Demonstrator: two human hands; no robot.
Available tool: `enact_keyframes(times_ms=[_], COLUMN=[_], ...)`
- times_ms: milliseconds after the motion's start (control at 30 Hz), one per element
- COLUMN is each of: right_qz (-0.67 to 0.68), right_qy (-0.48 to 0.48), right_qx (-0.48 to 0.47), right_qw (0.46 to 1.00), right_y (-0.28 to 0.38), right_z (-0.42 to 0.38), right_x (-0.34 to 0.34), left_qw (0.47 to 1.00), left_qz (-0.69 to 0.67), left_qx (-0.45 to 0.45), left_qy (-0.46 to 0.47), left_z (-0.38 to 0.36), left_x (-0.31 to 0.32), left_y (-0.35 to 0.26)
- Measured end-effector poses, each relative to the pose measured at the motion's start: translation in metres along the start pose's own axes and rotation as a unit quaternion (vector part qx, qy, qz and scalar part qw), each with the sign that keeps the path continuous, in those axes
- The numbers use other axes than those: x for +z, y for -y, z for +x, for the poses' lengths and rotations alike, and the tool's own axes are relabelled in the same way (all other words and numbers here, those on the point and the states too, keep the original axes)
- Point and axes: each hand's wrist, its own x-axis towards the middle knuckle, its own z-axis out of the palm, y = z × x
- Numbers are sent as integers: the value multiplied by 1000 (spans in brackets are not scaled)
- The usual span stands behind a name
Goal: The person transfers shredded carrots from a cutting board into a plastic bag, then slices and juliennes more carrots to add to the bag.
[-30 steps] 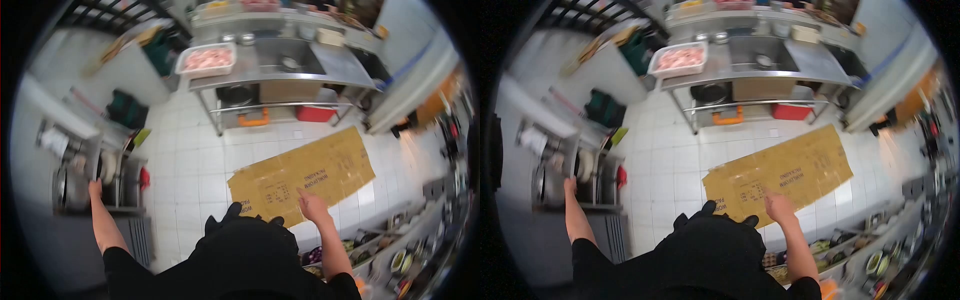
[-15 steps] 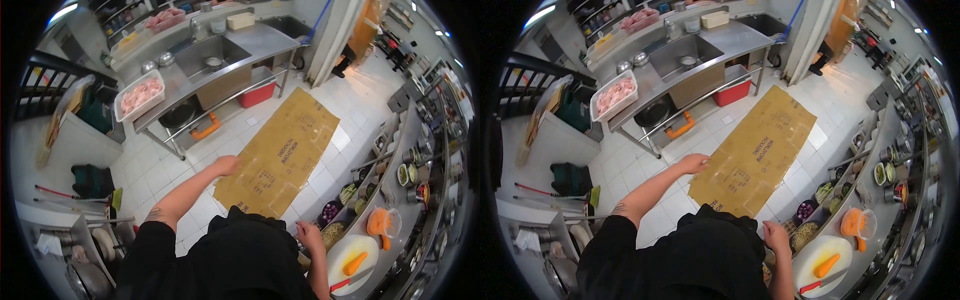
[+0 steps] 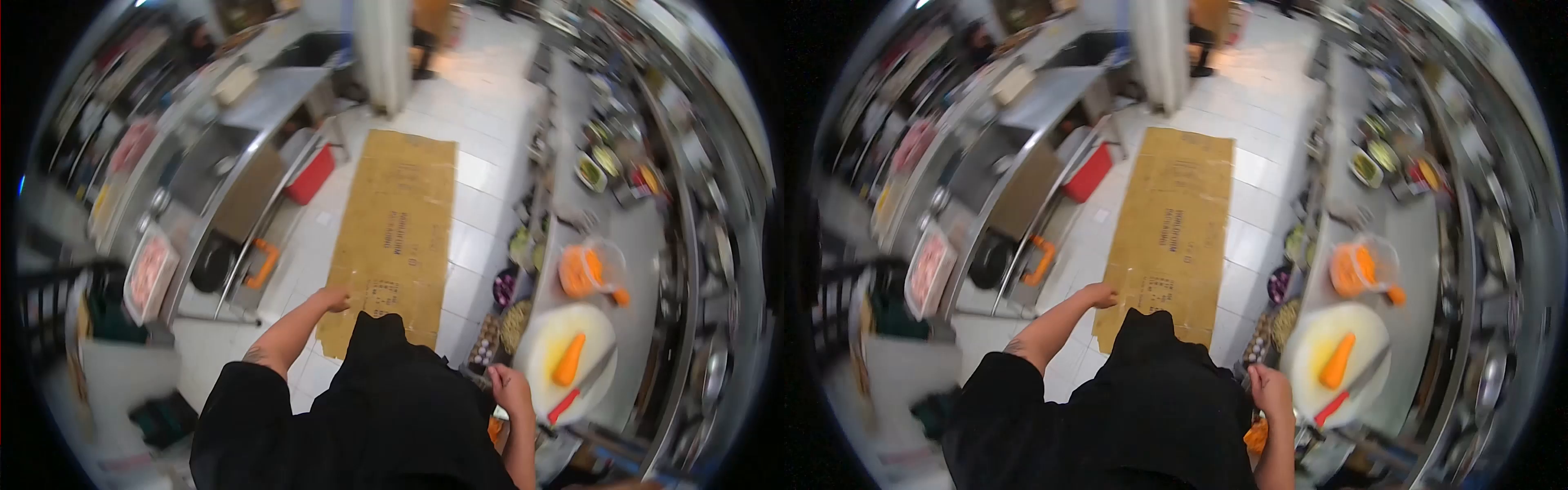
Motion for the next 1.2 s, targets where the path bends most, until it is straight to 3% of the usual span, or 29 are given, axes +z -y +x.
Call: enact_keyframes(times_ms=[100,200,300,433,467,567,700,767,833,900,1000,1100,1200], right_qz=[33,60,86,142,86,38,-25,-61,-67,-78,-57,40,164], right_qy=[-136,-198,-317,-442,-470,-526,-532,-531,-507,-476,-429,-367,-425], right_qx=[80,180,189,323,373,442,427,407,403,403,407,458,433], right_qw=[987,962,925,825,795,726,731,741,759,778,804,809,778], right_y=[3,9,19,18,17,-1,-47,-74,-103,-121,-144,-141,-147], right_z=[-23,-44,-70,-104,-112,-126,-121,-110,-99,-92,-87,-92,-108], right_x=[-7,-9,14,44,40,35,30,23,17,6,2,-14,4], left_qw=[995,988,976,962,953,917,821,738,697,630,618,634,635], left_qz=[41,122,193,201,208,171,46,-1,19,64,127,205,205], left_qx=[20,34,67,185,220,358,569,675,717,773,773,744,743], left_qy=[85,92,77,21,26,34,23,1,-4,-27,-64,-56,-53], left_z=[17,104,185,266,273,257,138,79,39,18,-1,33,51], left_x=[-51,-64,-118,-167,-180,-200,-199,-187,-166,-139,-105,-77,-67], left_y=[-14,29,16,-79,-116,-254,-450,-522,-577,-619,-656,-664,-665])
